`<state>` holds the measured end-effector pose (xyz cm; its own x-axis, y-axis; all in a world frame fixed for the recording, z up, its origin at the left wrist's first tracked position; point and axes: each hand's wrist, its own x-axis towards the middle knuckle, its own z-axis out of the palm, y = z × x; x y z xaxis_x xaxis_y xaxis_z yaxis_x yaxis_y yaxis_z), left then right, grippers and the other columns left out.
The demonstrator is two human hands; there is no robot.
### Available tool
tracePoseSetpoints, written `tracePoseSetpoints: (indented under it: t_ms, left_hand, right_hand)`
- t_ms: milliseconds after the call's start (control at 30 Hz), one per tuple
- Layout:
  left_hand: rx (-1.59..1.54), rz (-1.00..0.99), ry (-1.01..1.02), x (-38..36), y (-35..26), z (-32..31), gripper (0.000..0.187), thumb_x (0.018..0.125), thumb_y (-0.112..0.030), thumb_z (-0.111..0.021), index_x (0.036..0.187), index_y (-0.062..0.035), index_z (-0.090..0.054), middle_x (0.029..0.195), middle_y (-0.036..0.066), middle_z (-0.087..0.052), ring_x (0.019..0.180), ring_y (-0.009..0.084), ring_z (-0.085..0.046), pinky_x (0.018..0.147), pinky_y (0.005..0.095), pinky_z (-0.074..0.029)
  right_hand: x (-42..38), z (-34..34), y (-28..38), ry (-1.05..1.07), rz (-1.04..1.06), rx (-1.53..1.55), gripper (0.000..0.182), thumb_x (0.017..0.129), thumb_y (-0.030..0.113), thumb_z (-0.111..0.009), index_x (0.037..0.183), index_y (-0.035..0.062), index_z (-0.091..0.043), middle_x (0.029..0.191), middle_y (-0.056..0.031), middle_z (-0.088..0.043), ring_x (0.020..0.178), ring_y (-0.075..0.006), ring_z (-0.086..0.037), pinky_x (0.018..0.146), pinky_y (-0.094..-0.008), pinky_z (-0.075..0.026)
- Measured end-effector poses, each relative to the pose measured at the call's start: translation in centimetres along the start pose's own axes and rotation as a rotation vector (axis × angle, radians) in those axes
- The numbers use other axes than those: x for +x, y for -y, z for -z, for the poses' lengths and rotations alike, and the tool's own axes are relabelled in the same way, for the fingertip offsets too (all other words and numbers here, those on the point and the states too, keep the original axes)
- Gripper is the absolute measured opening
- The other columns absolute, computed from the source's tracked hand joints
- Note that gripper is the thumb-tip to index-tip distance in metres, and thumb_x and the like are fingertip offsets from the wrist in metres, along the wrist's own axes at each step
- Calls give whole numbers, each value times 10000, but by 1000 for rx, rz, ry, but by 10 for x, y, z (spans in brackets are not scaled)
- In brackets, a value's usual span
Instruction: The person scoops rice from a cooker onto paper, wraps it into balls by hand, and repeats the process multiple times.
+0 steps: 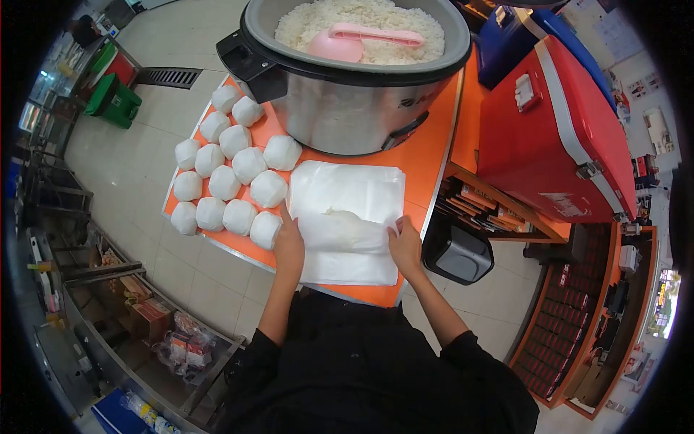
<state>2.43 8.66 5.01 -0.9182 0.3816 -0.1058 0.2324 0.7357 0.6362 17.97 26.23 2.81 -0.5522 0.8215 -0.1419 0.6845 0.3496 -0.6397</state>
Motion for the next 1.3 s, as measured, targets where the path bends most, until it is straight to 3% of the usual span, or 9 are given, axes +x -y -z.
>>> tracePoseSetpoints:
  t_ms: [100, 200, 467, 567, 833, 933, 1000, 1100, 1300]
  left_hand:
    - [257, -272, -266, -19, 12, -21, 373, 878, -181, -499, 1219, -47, -429, 1078, 178, -540, 996, 279, -528, 803, 459, -392]
    - [571, -782, -223, -57, 23, -47, 562, 823, -350, -550, 1303, -108, -388, 1298, 87, -398, 1215, 184, -363, 989, 490, -196]
    - [497, -667, 50, -76, -6, -49, 758, 789, -515, -521, 1341, -36, -319, 1345, 139, -336, 1264, 264, -300, 1007, 482, -175]
    - [467, -638, 90, -72, -12, -45, 820, 786, -529, -519, 1345, 19, -277, 1350, 182, -308, 1272, 306, -275, 1003, 501, -197]
    - [442, -650, 94, -59, -26, -46, 882, 776, -584, -498, 1352, 38, -254, 1380, 215, -271, 1277, 330, -267, 1019, 511, -182]
    - [487, -699, 54, -54, -13, -49, 800, 792, -519, -503, 1328, 40, -300, 1359, 210, -308, 1285, 318, -273, 1031, 459, -194]
    - [463, -570, 492, -50, -1, -46, 713, 796, -411, -511, 1324, 25, -312, 1367, 228, -298, 1301, 322, -255, 1004, 452, -209]
    - [-7, -802, -115, -51, 62, -69, 640, 787, -312, -502, 1323, -7, -331, 1361, 190, -343, 1305, 248, -282, 973, 438, -214]
    - [263, -756, 81, -53, 27, -21, 636, 797, -300, -548, 1353, -78, -333, 1378, 61, -382, 1250, 129, -377, 960, 414, -222]
  right_hand:
    - [31, 0, 28, -268, 515, -144, 291, 703, 103, -681, 951, 21, -553, 971, -160, -555, 898, -314, -552, 713, -377, -448]
    - [88, -29, 47, 159, 624, -65, 448, 653, 166, -731, 1031, 28, -533, 1032, -124, -531, 967, -303, -528, 783, -388, -443]
    - [128, -66, 75, 332, 656, -556, 382, 574, 224, -755, 859, 69, -552, 852, -99, -571, 848, -282, -561, 710, -392, -439]
    - [140, -65, 93, 836, 828, -471, 289, 601, 118, -619, 870, 47, -540, 843, -108, -603, 845, -294, -570, 691, -373, -440]
    - [100, -23, 90, 708, 912, -21, 138, 736, 137, -595, 801, 35, -661, 747, -129, -645, 692, -302, -608, 680, -358, -473]
    - [40, -15, 68, 428, 992, -418, 185, 739, 118, -532, 882, 64, -636, 767, -94, -647, 686, -289, -627, 626, -395, -494]
    - [7, -16, 55, 457, 926, -295, 243, 762, 99, -509, 989, 43, -576, 884, -133, -643, 738, -300, -635, 654, -402, -507]
    - [-36, -32, 47, 287, 746, -143, 405, 748, 74, -523, 1146, 7, -483, 1150, -214, -538, 996, -329, -577, 802, -391, -490]
    - [-78, -46, 32, 122, 527, 184, 645, 784, 43, -544, 1335, -74, -230, 1403, -261, -209, 1325, -387, -178, 1084, -415, -178]
